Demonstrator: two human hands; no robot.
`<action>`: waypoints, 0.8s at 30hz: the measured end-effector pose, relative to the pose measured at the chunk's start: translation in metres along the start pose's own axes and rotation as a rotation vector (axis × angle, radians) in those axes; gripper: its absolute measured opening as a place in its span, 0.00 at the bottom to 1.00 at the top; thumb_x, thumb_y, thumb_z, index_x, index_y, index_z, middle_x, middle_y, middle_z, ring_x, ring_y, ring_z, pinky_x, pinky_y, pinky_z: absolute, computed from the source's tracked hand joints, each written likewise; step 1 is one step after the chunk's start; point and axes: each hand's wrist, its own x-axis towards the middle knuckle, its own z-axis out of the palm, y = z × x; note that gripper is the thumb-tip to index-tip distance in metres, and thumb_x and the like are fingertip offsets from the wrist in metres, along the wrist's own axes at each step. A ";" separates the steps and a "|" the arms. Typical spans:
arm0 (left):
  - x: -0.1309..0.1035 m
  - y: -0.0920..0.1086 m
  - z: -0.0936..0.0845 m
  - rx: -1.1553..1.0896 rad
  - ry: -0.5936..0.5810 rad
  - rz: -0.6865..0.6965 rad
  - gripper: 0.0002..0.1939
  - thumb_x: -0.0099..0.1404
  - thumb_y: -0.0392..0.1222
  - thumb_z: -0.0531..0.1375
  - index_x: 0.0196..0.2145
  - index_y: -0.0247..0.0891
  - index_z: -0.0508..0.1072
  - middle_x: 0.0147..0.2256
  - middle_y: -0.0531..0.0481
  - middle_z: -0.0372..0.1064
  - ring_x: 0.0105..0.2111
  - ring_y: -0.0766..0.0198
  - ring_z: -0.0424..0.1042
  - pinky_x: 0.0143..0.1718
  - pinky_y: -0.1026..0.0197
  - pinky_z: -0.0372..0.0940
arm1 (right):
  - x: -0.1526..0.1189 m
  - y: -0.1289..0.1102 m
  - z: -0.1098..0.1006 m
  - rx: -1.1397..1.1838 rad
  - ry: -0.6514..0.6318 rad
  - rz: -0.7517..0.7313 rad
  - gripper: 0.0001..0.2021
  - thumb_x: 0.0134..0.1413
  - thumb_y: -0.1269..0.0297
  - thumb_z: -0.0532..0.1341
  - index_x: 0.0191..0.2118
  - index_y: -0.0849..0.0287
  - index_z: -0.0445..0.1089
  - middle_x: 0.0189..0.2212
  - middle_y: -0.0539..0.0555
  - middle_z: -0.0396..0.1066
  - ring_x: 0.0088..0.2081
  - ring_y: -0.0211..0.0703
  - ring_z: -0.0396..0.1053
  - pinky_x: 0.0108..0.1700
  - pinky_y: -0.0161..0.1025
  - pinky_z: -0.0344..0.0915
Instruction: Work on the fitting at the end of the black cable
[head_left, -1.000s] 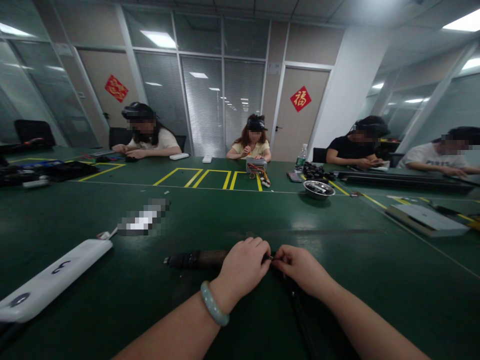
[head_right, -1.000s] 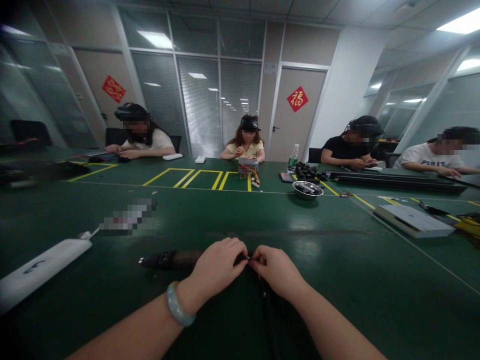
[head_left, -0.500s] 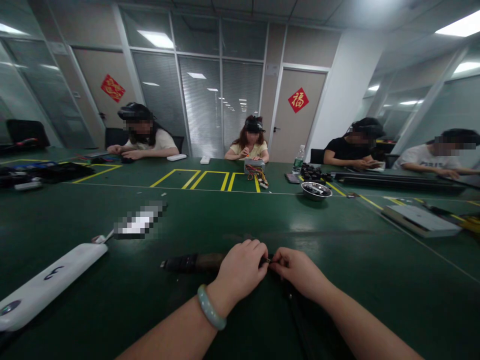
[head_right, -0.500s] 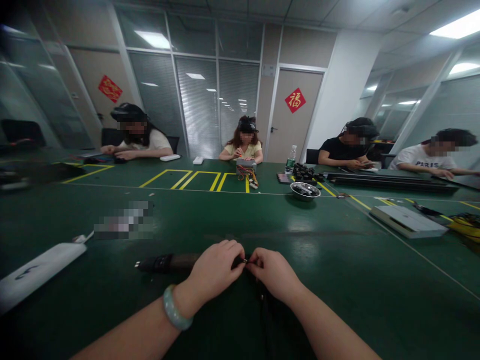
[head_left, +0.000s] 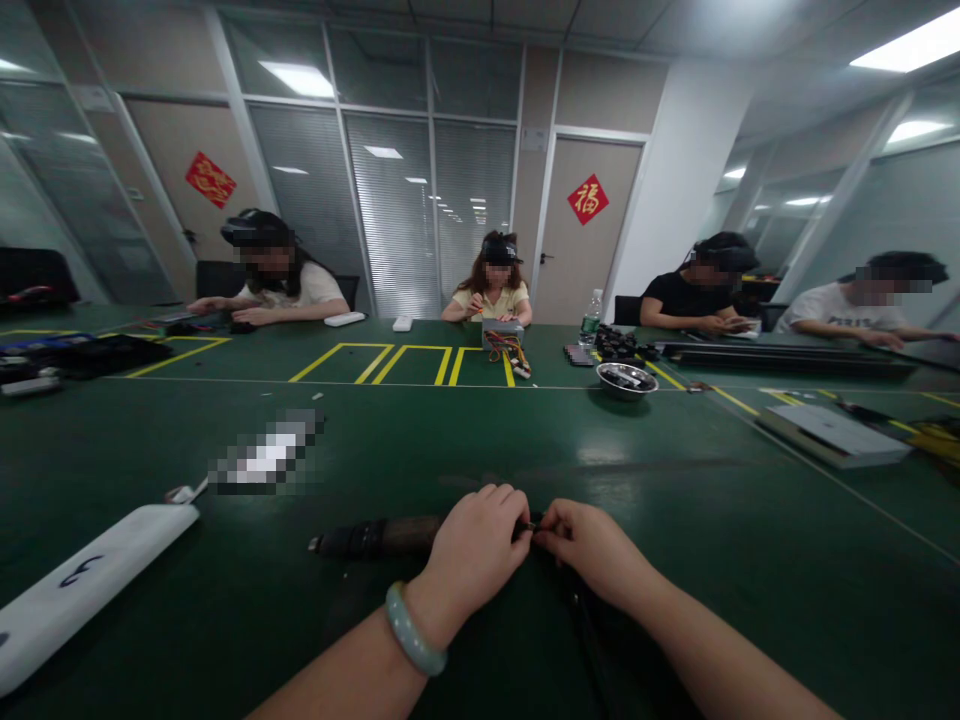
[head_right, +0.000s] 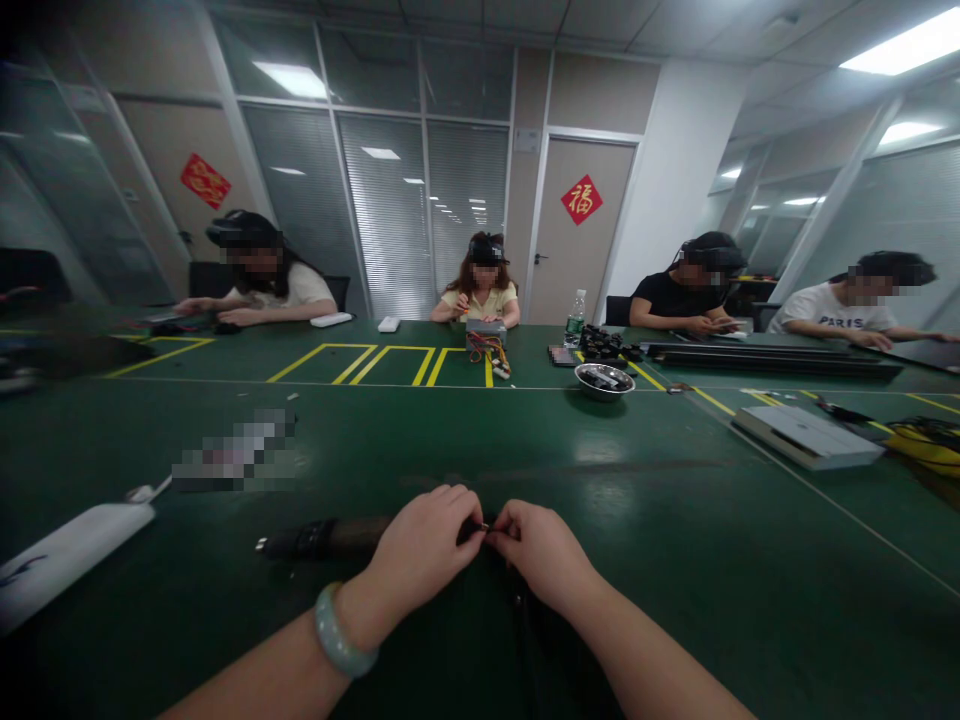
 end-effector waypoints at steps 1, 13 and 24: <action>0.000 0.000 0.000 0.005 -0.003 -0.001 0.03 0.62 0.38 0.59 0.34 0.40 0.67 0.35 0.52 0.66 0.37 0.60 0.65 0.37 0.58 0.58 | 0.000 0.000 0.000 0.001 -0.002 0.003 0.07 0.55 0.61 0.60 0.34 0.57 0.71 0.22 0.47 0.71 0.24 0.35 0.67 0.25 0.31 0.54; 0.002 0.002 -0.003 0.029 -0.016 -0.004 0.03 0.62 0.39 0.59 0.35 0.40 0.68 0.35 0.51 0.66 0.38 0.60 0.65 0.37 0.57 0.59 | 0.005 0.003 -0.002 0.013 0.068 -0.023 0.06 0.56 0.61 0.59 0.33 0.57 0.71 0.22 0.47 0.70 0.25 0.35 0.67 0.26 0.31 0.55; 0.000 -0.001 -0.005 0.016 -0.027 0.072 0.04 0.65 0.42 0.59 0.38 0.44 0.71 0.36 0.52 0.67 0.39 0.59 0.65 0.39 0.57 0.59 | 0.000 -0.003 -0.003 -0.007 0.057 -0.068 0.05 0.54 0.62 0.61 0.33 0.56 0.72 0.28 0.48 0.73 0.30 0.38 0.69 0.30 0.32 0.56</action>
